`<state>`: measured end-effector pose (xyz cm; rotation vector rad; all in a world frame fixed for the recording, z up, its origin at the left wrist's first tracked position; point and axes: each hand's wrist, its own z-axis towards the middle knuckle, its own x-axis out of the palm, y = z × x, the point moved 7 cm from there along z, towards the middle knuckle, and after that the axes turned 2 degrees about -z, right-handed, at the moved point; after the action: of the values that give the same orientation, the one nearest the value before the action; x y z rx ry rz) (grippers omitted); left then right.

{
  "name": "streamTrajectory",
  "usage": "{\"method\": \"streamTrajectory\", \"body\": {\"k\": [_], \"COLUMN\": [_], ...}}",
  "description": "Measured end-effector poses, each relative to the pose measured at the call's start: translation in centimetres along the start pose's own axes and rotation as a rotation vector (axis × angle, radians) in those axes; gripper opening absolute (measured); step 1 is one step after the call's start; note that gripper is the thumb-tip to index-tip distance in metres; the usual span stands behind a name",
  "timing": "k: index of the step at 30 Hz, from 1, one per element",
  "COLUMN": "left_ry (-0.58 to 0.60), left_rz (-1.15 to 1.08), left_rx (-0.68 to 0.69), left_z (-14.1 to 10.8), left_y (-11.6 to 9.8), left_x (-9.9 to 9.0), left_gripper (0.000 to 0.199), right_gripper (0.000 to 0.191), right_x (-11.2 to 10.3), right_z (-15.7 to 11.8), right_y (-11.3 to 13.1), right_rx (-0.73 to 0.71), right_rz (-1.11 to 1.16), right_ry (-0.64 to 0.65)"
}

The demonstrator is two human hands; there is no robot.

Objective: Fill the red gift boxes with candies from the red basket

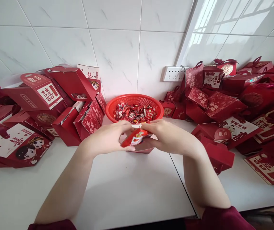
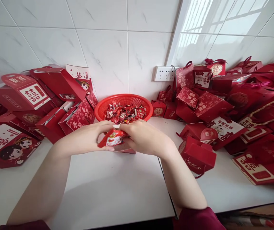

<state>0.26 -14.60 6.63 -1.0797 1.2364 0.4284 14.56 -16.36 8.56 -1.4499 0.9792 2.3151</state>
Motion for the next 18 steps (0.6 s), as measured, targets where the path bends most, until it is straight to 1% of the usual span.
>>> {"method": "streamTrajectory", "body": {"k": [2,4,6,8,10,12,15,17,18], "left_ry": [-0.011,0.001,-0.005,-0.036,-0.054,-0.045,-0.053,-0.063,-0.064], "left_rz": [-0.007,-0.028,-0.017,0.023,0.052,0.054,0.046,0.053,0.06], "left_rx": [-0.019,-0.044,-0.076,-0.115,-0.149,-0.164,-0.148,-0.147,-0.155], "left_z": [0.3,0.6,0.7,0.7,0.6,0.6,0.7,0.9,1.0], "left_y": [0.2,0.6,1.0,1.4,1.8,1.9,1.6,1.4,1.3], "left_x": [-0.1,0.1,0.1,0.0,-0.2,-0.2,-0.3,-0.4,-0.4], "left_gripper": [0.05,0.05,0.049,0.049,0.054,0.056,0.047,0.045,0.046], "right_gripper": [0.013,0.016,0.012,0.003,0.012,0.019,0.011,0.012,0.011], "right_x": [0.7,1.0,1.0,0.7,0.5,0.3,-0.2,-0.4,-0.3], "right_z": [0.0,-0.1,-0.2,-0.2,-0.2,0.0,0.5,0.7,0.8], "right_y": [-0.9,-1.6,-2.1,-2.4,-2.3,-2.0,-1.4,-0.7,-0.5], "right_rx": [0.11,0.177,0.225,0.246,0.237,0.222,0.18,0.11,0.079], "right_rz": [-0.103,-0.163,-0.194,-0.183,-0.142,-0.114,-0.091,-0.131,-0.171], "right_ry": [0.083,0.125,0.136,0.111,0.086,0.062,-0.051,-0.119,-0.127]}}
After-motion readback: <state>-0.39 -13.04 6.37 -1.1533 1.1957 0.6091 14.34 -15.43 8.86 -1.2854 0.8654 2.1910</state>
